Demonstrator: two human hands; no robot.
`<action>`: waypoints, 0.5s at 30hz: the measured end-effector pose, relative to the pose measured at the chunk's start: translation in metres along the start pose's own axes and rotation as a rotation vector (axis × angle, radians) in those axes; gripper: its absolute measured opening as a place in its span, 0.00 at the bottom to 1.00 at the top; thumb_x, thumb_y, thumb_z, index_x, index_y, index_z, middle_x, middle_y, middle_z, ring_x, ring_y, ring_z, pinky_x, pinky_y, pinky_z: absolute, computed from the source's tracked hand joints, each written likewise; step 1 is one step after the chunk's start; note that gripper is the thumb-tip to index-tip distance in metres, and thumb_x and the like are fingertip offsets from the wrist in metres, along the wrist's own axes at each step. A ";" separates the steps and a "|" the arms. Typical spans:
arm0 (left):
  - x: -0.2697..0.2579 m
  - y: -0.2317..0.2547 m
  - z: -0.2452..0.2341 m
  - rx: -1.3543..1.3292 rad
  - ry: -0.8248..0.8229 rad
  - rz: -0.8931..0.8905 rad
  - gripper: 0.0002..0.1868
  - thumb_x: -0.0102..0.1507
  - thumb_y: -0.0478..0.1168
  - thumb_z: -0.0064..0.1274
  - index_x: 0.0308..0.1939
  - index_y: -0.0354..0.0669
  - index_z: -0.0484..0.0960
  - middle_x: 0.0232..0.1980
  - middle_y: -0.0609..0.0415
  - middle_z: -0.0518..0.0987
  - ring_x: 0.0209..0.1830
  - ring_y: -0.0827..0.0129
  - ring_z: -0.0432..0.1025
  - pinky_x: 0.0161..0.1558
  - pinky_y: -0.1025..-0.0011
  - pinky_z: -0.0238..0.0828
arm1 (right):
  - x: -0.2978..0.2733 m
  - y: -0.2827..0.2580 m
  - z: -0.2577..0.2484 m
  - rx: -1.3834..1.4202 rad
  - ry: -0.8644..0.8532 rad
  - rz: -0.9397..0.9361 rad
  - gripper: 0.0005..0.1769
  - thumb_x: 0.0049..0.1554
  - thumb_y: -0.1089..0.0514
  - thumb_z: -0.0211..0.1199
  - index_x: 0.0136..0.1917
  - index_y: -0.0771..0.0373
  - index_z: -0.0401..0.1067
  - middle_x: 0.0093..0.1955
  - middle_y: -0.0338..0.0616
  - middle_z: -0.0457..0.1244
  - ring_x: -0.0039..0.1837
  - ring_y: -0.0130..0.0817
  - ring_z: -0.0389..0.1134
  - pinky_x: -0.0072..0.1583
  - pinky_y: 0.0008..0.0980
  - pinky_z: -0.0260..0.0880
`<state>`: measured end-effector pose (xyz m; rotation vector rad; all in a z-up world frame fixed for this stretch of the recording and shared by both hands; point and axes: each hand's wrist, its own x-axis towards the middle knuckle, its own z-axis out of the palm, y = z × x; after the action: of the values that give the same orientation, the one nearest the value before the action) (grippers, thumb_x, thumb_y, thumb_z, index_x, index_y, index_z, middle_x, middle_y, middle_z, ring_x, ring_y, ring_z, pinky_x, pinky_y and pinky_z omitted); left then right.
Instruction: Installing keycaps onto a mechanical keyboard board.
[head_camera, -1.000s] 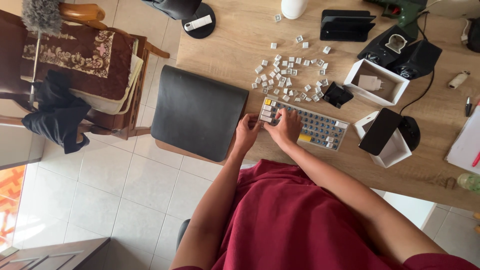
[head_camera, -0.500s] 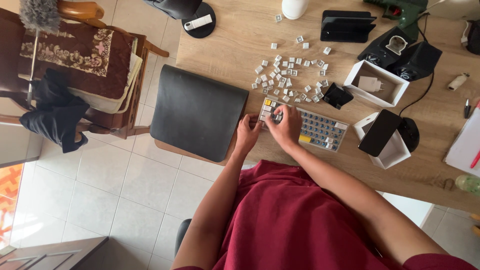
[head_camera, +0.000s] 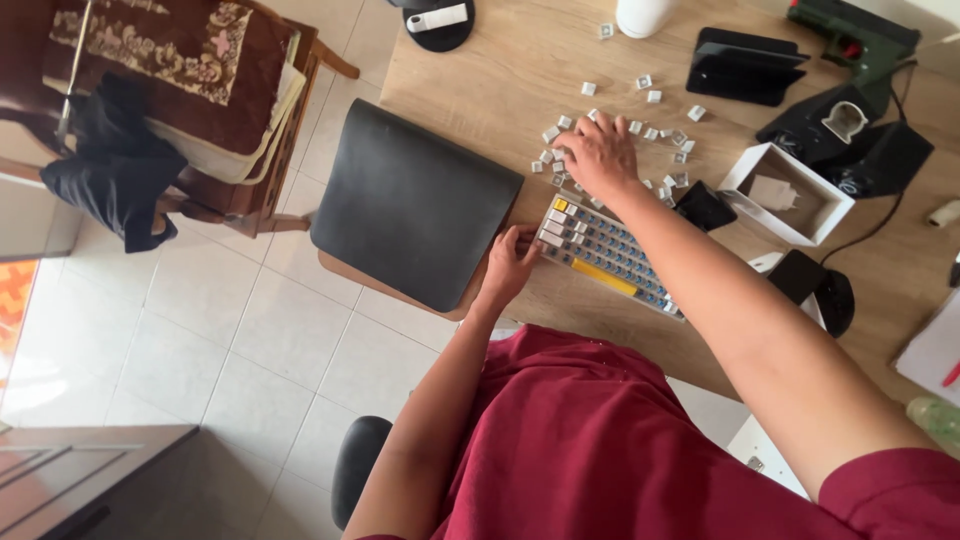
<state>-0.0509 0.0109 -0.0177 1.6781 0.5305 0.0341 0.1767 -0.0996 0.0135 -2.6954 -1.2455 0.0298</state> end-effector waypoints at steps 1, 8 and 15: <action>0.000 0.002 -0.001 -0.002 0.009 -0.005 0.13 0.65 0.36 0.58 0.52 0.33 0.80 0.47 0.46 0.80 0.42 0.66 0.79 0.47 0.70 0.78 | 0.002 0.003 0.007 0.003 -0.004 -0.009 0.14 0.53 0.54 0.73 0.54 0.43 0.79 0.49 0.36 0.67 0.55 0.36 0.64 0.57 0.41 0.58; -0.002 0.006 -0.001 0.022 -0.004 -0.006 0.14 0.65 0.36 0.58 0.53 0.34 0.79 0.50 0.44 0.78 0.45 0.63 0.79 0.51 0.68 0.78 | -0.001 -0.003 -0.006 -0.053 -0.048 0.091 0.13 0.55 0.43 0.73 0.49 0.49 0.78 0.50 0.36 0.66 0.55 0.37 0.62 0.59 0.42 0.56; -0.003 0.013 -0.001 0.046 -0.010 0.002 0.14 0.65 0.36 0.58 0.54 0.34 0.79 0.51 0.44 0.77 0.45 0.63 0.79 0.51 0.68 0.78 | -0.006 0.012 0.017 -0.028 0.015 0.022 0.15 0.54 0.51 0.71 0.56 0.47 0.78 0.51 0.36 0.65 0.56 0.36 0.61 0.57 0.38 0.56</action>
<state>-0.0503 0.0100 -0.0046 1.7225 0.5262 0.0153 0.1807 -0.1092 -0.0059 -2.7279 -1.2217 -0.0045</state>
